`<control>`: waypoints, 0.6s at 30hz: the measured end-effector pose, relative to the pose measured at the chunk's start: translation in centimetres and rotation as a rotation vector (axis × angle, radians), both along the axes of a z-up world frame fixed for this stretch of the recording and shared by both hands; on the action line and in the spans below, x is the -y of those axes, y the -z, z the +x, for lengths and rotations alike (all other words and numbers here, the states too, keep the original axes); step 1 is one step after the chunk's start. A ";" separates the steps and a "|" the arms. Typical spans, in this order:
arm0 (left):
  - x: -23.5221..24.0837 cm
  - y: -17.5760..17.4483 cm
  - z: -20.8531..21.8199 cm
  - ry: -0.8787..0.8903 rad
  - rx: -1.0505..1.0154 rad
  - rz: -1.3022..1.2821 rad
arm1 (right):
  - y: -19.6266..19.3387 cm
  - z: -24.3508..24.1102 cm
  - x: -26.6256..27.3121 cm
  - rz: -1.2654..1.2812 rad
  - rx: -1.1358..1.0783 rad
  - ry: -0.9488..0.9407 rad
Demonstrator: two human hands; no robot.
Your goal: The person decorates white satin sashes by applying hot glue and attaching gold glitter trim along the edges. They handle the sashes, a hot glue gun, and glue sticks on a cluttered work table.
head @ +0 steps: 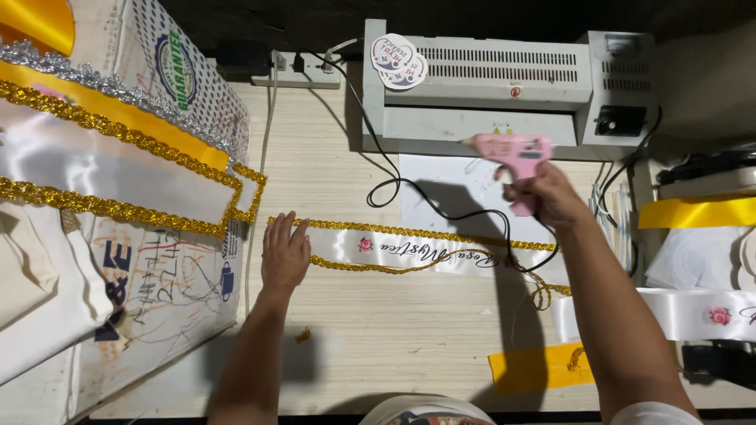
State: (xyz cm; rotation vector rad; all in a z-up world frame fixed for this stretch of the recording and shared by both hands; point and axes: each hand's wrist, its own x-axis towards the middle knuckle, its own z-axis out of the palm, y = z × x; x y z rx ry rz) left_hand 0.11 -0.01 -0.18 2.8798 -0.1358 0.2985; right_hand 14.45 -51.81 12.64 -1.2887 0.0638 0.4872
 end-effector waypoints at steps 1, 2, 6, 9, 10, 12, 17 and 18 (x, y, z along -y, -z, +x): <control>0.0 -0.1 0.0 0.005 -0.001 -0.002 | 0.2 0.1 0.6 -0.016 0.000 0.087; -0.1 -0.1 0.0 0.002 -0.003 -0.001 | -2.1 0.0 0.2 -0.015 -0.001 0.084; -0.1 -0.1 -0.1 0.019 0.016 -0.008 | -12.7 -0.6 -1.5 0.013 0.203 0.316; 0.0 -0.3 -0.1 0.015 0.008 0.004 | -17.6 -0.8 -1.9 -0.023 0.284 0.372; 0.0 -0.4 -0.1 0.012 0.006 0.011 | -18.5 -0.9 -1.9 -0.024 0.319 0.328; 0.0 -0.3 -0.3 0.016 0.016 0.015 | -20.1 -0.7 -1.5 -0.031 0.378 0.267; 0.1 0.1 -0.1 0.020 0.031 0.022 | -22.4 0.1 1.0 -0.054 0.555 0.091; 0.1 0.2 -0.1 0.016 0.022 0.029 | -22.3 0.4 1.9 -0.058 0.590 0.051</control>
